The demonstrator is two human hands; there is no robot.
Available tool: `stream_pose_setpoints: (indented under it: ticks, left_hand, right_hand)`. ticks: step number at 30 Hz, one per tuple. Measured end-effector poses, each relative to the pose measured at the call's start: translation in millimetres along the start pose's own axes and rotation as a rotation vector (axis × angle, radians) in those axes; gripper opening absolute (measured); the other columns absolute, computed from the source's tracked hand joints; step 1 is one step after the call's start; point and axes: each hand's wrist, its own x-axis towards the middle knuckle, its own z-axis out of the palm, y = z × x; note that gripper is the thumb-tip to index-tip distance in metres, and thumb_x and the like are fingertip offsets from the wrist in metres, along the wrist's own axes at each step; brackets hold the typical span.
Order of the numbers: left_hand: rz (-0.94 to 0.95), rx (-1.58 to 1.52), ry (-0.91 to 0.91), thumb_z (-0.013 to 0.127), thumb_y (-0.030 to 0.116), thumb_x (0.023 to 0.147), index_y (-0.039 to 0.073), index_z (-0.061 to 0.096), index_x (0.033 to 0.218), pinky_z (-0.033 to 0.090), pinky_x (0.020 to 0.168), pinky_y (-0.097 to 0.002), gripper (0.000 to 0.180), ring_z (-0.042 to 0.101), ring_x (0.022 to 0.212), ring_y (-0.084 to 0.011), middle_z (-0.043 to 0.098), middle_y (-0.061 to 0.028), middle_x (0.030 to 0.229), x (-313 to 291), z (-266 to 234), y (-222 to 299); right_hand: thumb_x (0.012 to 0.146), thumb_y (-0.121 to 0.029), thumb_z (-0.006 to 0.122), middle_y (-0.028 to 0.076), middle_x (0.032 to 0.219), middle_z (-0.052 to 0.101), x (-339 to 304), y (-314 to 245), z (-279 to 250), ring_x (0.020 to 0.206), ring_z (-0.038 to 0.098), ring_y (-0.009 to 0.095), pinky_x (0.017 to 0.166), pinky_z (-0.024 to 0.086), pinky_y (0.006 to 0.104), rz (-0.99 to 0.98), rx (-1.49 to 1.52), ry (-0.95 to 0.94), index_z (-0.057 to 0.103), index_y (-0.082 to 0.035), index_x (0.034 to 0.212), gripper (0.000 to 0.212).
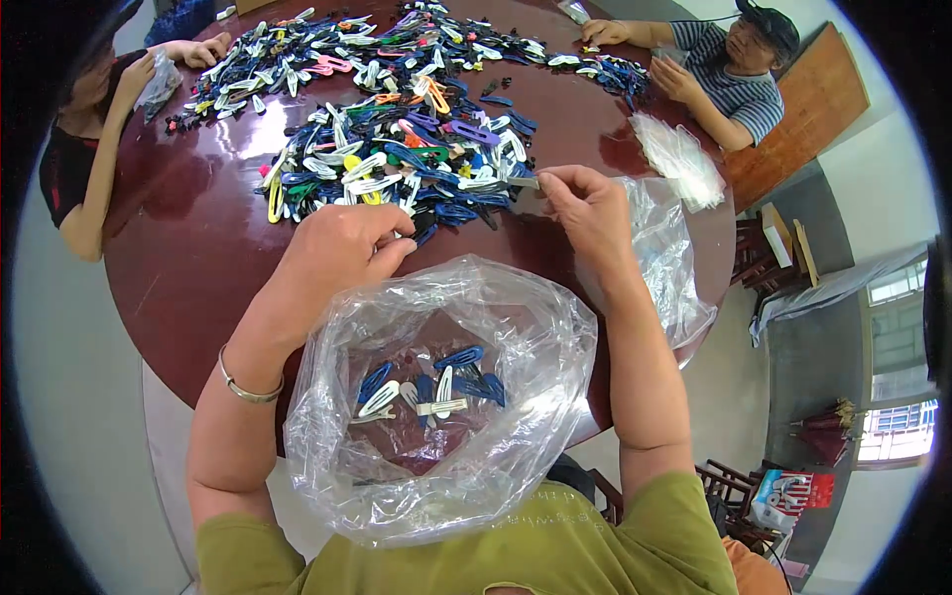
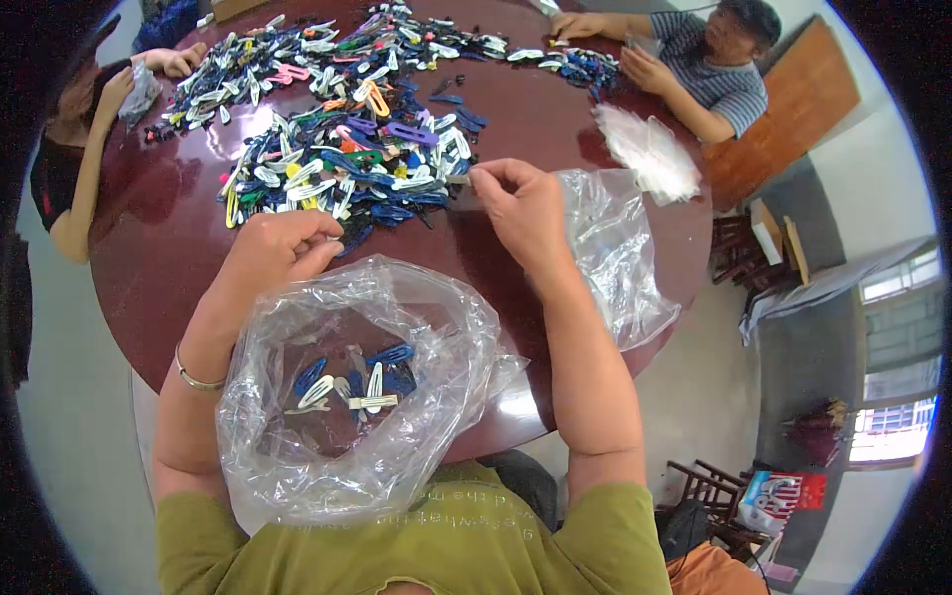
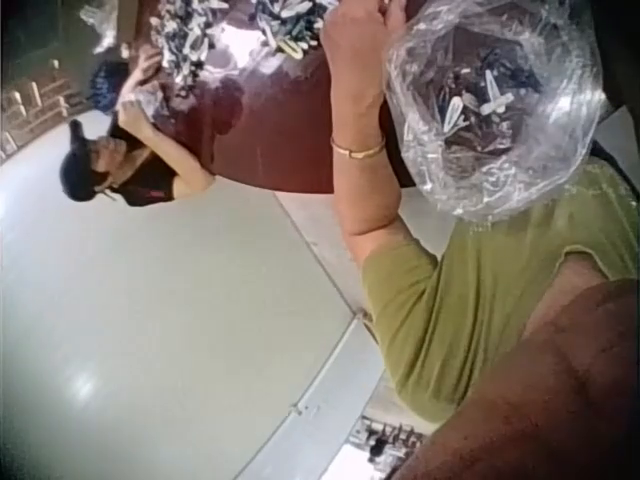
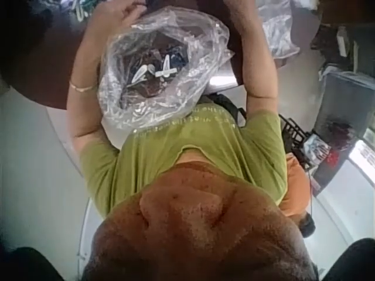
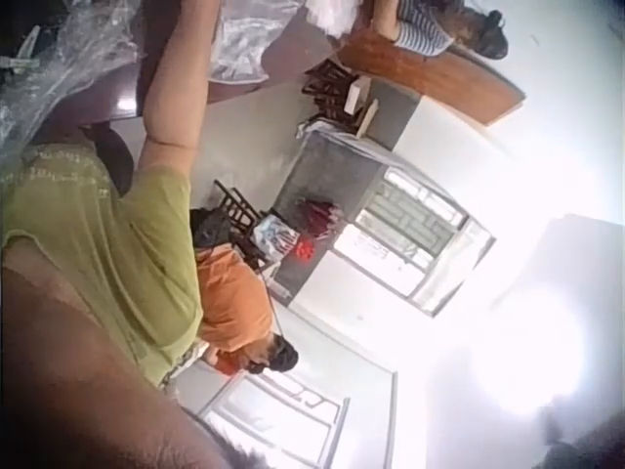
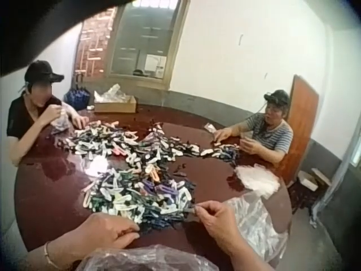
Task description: The person packages small colorful items by hand, transferring them from a pile on a table into plastic bags.
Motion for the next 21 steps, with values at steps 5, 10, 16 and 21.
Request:
stream_pose_setpoints:
  ticks: [5,10,16,21]
  left_hand:
    - [0.007,0.046,0.013,0.066,0.014,0.076,0.005,0.064,0.084,0.049,0.057,-0.0356,0.012,0.062,0.063,-0.0279,0.063,-0.0126,0.069,-4.1,-0.5,-4.4]
    - [0.043,0.081,0.027,0.066,0.015,0.076,0.005,0.064,0.083,0.049,0.058,-0.0368,0.012,0.062,0.062,-0.0287,0.063,-0.0118,0.068,-1.8,-0.4,-2.2]
    - [0.045,0.07,0.004,0.067,0.01,0.076,0.003,0.064,0.086,0.05,0.057,-0.0324,0.013,0.063,0.061,-0.0239,0.064,-0.0121,0.07,-1.5,-1.6,-1.2]
    - [0.0,0.019,-0.002,0.066,0.014,0.077,0.005,0.063,0.085,0.049,0.058,-0.0367,0.013,0.062,0.063,-0.0292,0.063,-0.013,0.07,0.6,-2.2,0.8]
  right_hand:
    - [0.088,-0.016,0.062,0.002,0.078,0.062,-18.7,-38.0,-6.6,0.067,0.053,0.007,0.063,0.042,0.0193,0.013,0.557,-0.031,0.066,0.0,0.092,0.017]
    - [0.084,-0.01,0.064,0.005,0.088,0.061,-42.4,-60.2,-10.1,0.072,0.054,0.009,0.064,0.042,0.0205,-0.317,0.632,-0.374,0.066,0.003,0.09,0.015]
    - [0.081,-0.008,0.066,0.007,0.09,0.062,-7.9,-7.8,15.9,0.074,0.059,0.015,0.064,0.047,0.027,-0.322,-0.152,-0.095,0.066,0.0,0.095,0.016]
    - [0.079,-0.009,0.068,0.009,0.089,0.062,0.6,2.0,21.8,0.072,0.061,0.022,0.064,0.048,0.0303,-0.501,-0.453,-0.002,0.067,-0.002,0.094,0.017]
